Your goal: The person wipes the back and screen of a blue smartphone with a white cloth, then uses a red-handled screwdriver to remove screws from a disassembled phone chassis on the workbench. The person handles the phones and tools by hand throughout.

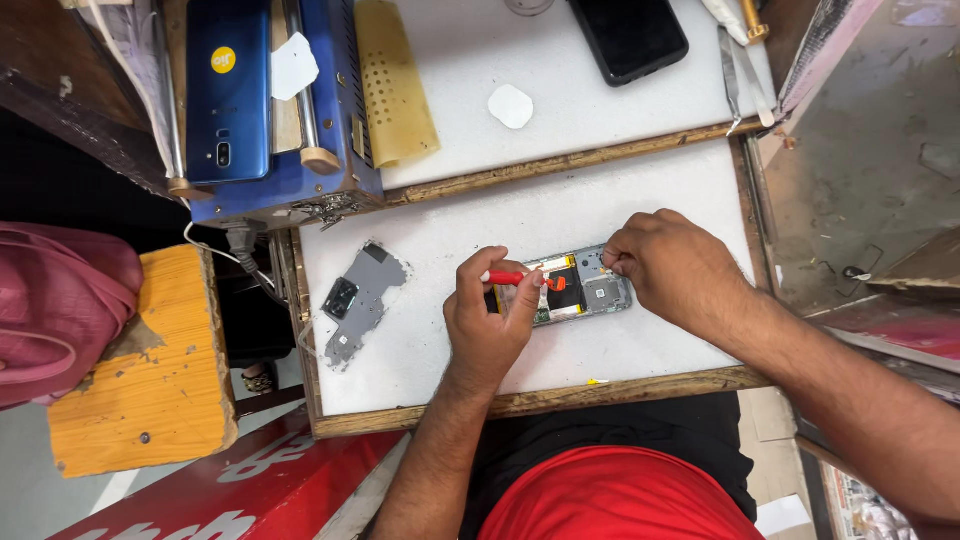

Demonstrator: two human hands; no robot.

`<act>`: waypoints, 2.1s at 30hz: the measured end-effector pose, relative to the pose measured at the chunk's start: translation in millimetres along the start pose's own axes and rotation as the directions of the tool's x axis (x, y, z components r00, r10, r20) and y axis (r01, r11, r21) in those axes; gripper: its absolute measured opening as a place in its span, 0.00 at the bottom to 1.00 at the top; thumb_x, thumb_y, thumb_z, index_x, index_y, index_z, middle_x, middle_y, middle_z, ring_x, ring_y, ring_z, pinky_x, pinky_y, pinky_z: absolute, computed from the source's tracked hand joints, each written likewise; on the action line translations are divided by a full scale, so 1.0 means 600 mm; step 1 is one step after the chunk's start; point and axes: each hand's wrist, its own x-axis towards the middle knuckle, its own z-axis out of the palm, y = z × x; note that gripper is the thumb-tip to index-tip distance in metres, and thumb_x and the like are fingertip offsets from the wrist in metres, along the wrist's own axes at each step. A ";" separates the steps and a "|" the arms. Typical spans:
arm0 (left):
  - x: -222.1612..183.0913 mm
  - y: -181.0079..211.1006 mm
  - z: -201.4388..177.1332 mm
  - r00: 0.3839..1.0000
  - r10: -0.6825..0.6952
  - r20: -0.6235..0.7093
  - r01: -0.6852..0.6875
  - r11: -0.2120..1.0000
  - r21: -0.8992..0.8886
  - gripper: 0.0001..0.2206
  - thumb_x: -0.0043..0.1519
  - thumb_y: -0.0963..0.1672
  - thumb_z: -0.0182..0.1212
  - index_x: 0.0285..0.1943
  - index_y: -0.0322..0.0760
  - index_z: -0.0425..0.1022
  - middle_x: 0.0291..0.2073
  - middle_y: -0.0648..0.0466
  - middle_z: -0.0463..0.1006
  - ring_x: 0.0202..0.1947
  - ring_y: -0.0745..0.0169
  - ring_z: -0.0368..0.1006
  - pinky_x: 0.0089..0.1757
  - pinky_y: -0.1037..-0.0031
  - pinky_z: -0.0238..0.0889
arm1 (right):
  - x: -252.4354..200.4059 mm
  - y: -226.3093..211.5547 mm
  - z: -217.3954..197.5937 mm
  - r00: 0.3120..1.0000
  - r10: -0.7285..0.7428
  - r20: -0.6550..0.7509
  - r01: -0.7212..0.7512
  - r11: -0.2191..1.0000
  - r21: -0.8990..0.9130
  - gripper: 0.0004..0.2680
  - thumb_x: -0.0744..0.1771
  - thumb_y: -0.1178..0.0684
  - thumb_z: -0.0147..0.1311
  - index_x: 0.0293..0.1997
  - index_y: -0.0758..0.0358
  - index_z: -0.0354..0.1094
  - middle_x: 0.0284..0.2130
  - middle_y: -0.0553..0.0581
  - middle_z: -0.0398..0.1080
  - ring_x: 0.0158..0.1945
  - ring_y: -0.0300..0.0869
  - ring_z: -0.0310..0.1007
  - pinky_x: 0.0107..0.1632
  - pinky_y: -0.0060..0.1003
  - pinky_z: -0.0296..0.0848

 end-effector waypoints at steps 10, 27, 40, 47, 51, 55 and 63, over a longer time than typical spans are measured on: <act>0.024 0.034 0.017 0.998 -0.038 0.044 0.039 0.999 -0.023 0.22 0.67 0.39 0.65 0.67 0.35 0.60 0.43 0.46 0.83 0.43 0.56 0.84 0.41 0.71 0.81 | -0.021 0.021 0.010 0.983 0.040 -0.178 0.005 0.970 0.244 0.10 0.66 0.53 0.59 0.52 0.58 0.75 0.45 0.56 0.77 0.46 0.48 0.77 0.49 0.43 0.76; 0.086 0.053 0.083 0.952 0.198 0.234 -0.247 0.947 0.204 0.23 0.67 0.40 0.67 0.68 0.35 0.61 0.36 0.50 0.80 0.34 0.61 0.82 0.35 0.73 0.78 | -0.030 0.052 0.056 0.956 -0.022 -0.294 0.087 0.974 0.209 0.12 0.63 0.52 0.66 0.50 0.59 0.77 0.47 0.55 0.73 0.51 0.46 0.69 0.51 0.40 0.74; 0.126 0.105 0.088 0.786 0.226 0.575 -0.393 0.901 0.183 0.22 0.64 0.37 0.58 0.68 0.45 0.67 0.42 0.52 0.82 0.42 0.56 0.81 0.42 0.66 0.76 | -0.036 0.066 0.068 0.960 0.033 -0.277 0.030 0.975 0.220 0.09 0.63 0.54 0.68 0.44 0.62 0.78 0.44 0.54 0.74 0.51 0.47 0.70 0.53 0.41 0.75; 0.132 0.113 0.093 0.846 0.298 0.442 -0.439 0.860 0.261 0.16 0.63 0.40 0.60 0.60 0.44 0.69 0.41 0.50 0.78 0.38 0.54 0.79 0.38 0.65 0.74 | -0.032 0.065 0.064 0.945 -0.007 -0.328 0.086 0.970 0.226 0.10 0.60 0.56 0.68 0.43 0.63 0.77 0.45 0.56 0.74 0.50 0.49 0.70 0.52 0.43 0.74; 0.125 0.112 0.090 0.843 0.175 0.508 -0.414 0.815 0.407 0.16 0.62 0.42 0.65 0.58 0.42 0.71 0.30 0.54 0.77 0.30 0.56 0.77 0.34 0.64 0.71 | -0.036 0.064 0.069 0.954 -0.013 -0.299 0.063 0.986 0.157 0.07 0.61 0.54 0.69 0.34 0.64 0.76 0.49 0.57 0.73 0.52 0.48 0.69 0.52 0.41 0.74; 0.137 0.119 0.082 0.794 0.335 0.507 -0.507 0.825 0.249 0.17 0.62 0.40 0.61 0.61 0.43 0.70 0.36 0.54 0.80 0.33 0.59 0.79 0.35 0.69 0.72 | -0.039 0.062 0.063 0.965 0.024 -0.259 0.037 0.973 0.226 0.10 0.62 0.56 0.67 0.45 0.62 0.77 0.42 0.54 0.74 0.48 0.46 0.69 0.50 0.40 0.74; 0.150 0.149 0.067 0.795 0.188 0.577 -0.430 0.846 0.315 0.13 0.57 0.40 0.64 0.51 0.42 0.73 0.31 0.53 0.80 0.29 0.57 0.78 0.28 0.66 0.70 | -0.040 0.050 0.053 0.961 0.023 -0.276 0.048 0.968 0.245 0.10 0.62 0.56 0.66 0.46 0.63 0.78 0.41 0.55 0.74 0.47 0.47 0.69 0.49 0.42 0.74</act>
